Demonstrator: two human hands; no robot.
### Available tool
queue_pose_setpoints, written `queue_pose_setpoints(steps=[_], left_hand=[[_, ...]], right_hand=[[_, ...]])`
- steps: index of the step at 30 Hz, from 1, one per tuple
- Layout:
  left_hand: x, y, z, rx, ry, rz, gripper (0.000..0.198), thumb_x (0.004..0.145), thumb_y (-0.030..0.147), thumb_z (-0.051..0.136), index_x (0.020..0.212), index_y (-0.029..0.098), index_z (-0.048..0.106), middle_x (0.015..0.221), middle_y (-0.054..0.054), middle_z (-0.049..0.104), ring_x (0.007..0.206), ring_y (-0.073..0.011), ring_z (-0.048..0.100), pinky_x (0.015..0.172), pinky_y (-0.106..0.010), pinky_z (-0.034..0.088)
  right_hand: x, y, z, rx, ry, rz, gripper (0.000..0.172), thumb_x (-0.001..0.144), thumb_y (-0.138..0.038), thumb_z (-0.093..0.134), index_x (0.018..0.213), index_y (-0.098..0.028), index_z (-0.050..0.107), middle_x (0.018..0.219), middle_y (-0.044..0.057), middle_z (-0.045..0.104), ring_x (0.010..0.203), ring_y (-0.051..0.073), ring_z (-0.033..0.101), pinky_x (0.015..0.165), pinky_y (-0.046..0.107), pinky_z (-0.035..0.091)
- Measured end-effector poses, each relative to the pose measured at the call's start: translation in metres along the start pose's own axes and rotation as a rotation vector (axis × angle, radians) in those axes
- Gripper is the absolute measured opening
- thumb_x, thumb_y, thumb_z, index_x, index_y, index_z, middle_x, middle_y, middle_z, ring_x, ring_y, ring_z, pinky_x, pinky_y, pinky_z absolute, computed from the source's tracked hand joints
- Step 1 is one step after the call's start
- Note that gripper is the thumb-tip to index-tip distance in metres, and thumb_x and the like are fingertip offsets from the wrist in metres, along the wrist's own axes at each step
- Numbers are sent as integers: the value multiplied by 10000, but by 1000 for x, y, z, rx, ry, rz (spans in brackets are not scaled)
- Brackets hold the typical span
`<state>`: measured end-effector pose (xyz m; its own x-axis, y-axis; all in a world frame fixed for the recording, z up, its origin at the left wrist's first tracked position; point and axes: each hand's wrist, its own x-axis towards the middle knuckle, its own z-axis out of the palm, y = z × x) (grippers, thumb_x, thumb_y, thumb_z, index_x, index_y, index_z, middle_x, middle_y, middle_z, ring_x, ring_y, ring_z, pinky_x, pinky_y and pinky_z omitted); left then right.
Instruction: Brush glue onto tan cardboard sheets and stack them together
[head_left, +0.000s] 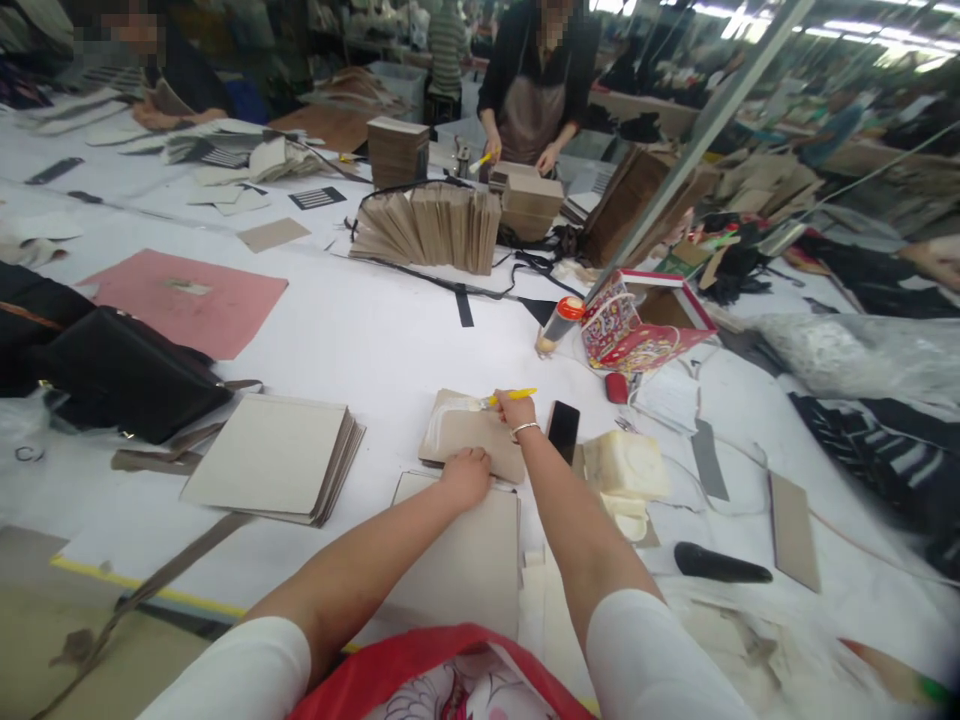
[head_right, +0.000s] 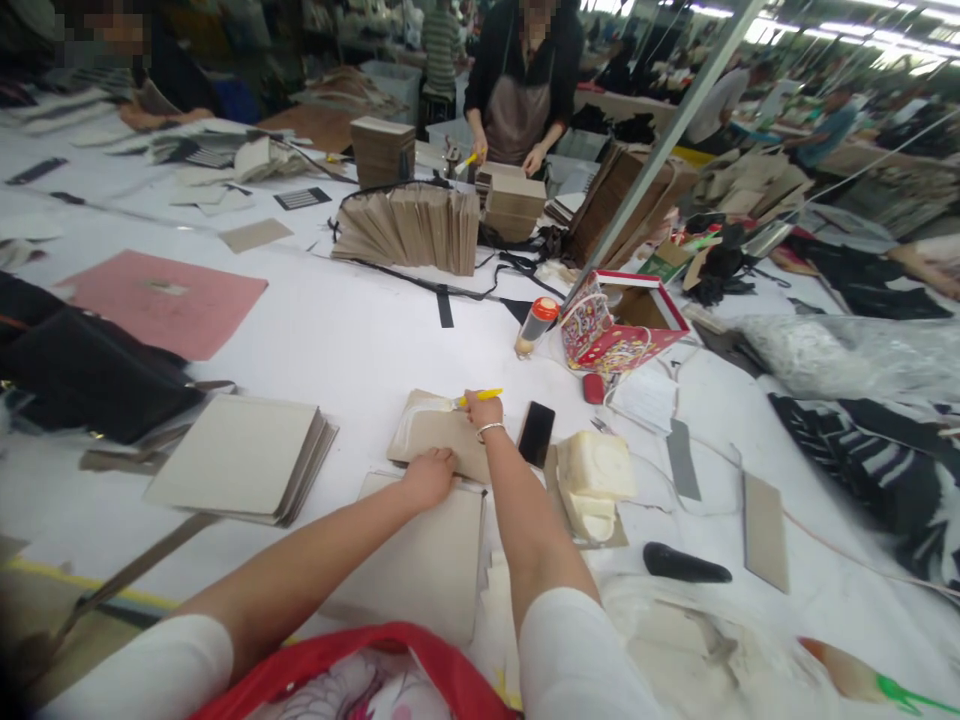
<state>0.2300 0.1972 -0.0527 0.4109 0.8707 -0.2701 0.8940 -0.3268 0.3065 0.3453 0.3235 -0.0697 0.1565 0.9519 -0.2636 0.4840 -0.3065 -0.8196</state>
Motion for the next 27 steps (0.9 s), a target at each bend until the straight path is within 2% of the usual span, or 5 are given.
queue_pose_setpoints(steps=[6, 12, 16, 22, 27], left_hand=[[8, 9, -2, 65, 14, -19, 354, 808, 356, 505, 1100, 155, 511, 1113, -146, 509, 1035, -277, 457, 756, -379, 450], [18, 10, -7, 150, -36, 45, 329, 800, 214, 509, 1119, 133, 506, 1108, -159, 503, 1020, -273, 472, 770, -355, 444], [21, 3, -4, 188, -28, 98, 277, 812, 187, 485, 1077, 123, 527, 1072, -159, 517, 1006, -254, 486, 795, -347, 436], [27, -5, -3, 218, -32, 163, 329, 727, 254, 621, 1024, 125, 562, 1043, -151, 532, 1026, -269, 486, 825, -358, 428], [32, -10, -12, 211, -90, 204, 346, 663, 276, 659, 951, 89, 615, 1001, -141, 571, 912, -251, 541, 787, -320, 429]], right_hand=[[-16, 36, -67, -41, 119, -37, 258, 801, -369, 488, 697, -153, 585, 573, 30, 599, 428, 89, 482, 446, 211, 406], [-75, 60, -77, -401, -78, -493, 283, 797, -399, 533, 975, -205, 638, 826, 60, 646, 742, 156, 580, 677, 259, 456], [-129, 85, -81, -612, -158, -695, 332, 869, -377, 432, 1110, -217, 594, 857, 73, 622, 758, 157, 573, 700, 262, 446], [-175, 96, -94, -476, -138, -681, 297, 870, -360, 434, 1065, -225, 614, 852, 56, 638, 779, 150, 598, 728, 272, 475], [-192, 84, -108, -164, 185, -451, 343, 839, -433, 463, 1035, -198, 618, 925, 55, 659, 730, 146, 628, 709, 295, 517]])
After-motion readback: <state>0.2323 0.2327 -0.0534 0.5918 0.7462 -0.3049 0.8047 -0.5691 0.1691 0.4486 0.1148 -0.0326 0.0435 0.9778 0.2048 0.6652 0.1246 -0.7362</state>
